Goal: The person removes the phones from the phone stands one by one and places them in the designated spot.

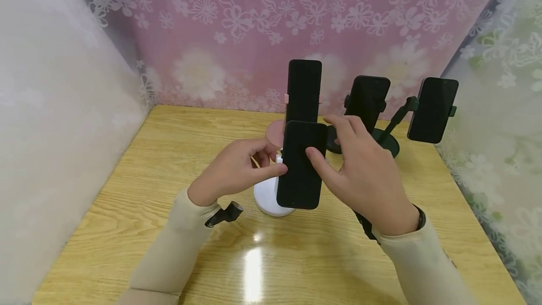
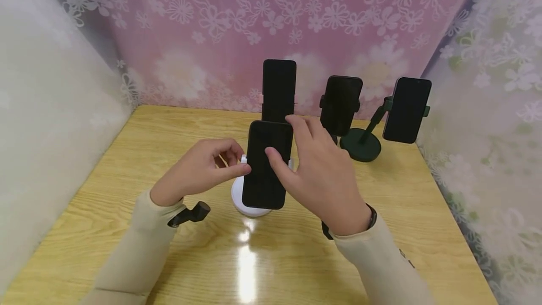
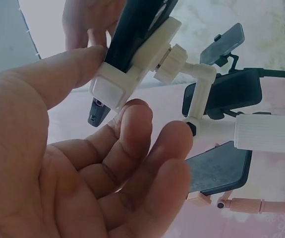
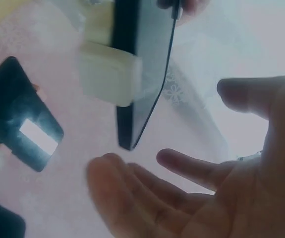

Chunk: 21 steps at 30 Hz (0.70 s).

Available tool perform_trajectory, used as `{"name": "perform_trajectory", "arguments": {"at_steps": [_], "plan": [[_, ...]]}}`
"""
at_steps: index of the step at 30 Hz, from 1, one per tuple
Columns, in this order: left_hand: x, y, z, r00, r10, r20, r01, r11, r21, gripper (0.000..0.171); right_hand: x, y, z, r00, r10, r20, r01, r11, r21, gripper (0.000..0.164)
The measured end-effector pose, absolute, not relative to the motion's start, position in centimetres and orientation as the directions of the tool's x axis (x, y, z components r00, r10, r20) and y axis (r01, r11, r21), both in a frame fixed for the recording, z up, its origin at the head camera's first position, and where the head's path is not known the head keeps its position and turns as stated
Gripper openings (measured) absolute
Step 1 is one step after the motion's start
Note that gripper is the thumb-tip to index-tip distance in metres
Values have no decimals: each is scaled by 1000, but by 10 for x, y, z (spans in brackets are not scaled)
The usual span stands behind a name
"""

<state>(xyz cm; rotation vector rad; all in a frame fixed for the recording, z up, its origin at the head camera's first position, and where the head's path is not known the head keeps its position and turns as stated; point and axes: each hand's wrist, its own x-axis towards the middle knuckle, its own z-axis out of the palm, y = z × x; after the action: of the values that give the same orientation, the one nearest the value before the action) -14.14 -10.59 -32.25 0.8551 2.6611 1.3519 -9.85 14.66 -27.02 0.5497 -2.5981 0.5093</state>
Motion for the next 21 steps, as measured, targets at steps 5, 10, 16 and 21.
{"name": "perform_trajectory", "arguments": {"at_steps": [5,10,16,21], "plan": [[-144,-105,-321,-828,512,228,491,466,736,23,-107,133,-260,-813,-345,469,-480,853,-204,74],[-145,-105,-321,-810,538,235,510,446,736,23,-116,123,-257,-824,-380,421,-478,864,-156,76],[-145,-104,-322,-796,559,235,521,434,735,21,-124,111,-260,-845,-423,328,-478,872,-104,76],[-143,-105,-322,-790,566,235,525,427,736,21,-128,105,-263,-819,-473,324,-502,865,-4,75]]}}
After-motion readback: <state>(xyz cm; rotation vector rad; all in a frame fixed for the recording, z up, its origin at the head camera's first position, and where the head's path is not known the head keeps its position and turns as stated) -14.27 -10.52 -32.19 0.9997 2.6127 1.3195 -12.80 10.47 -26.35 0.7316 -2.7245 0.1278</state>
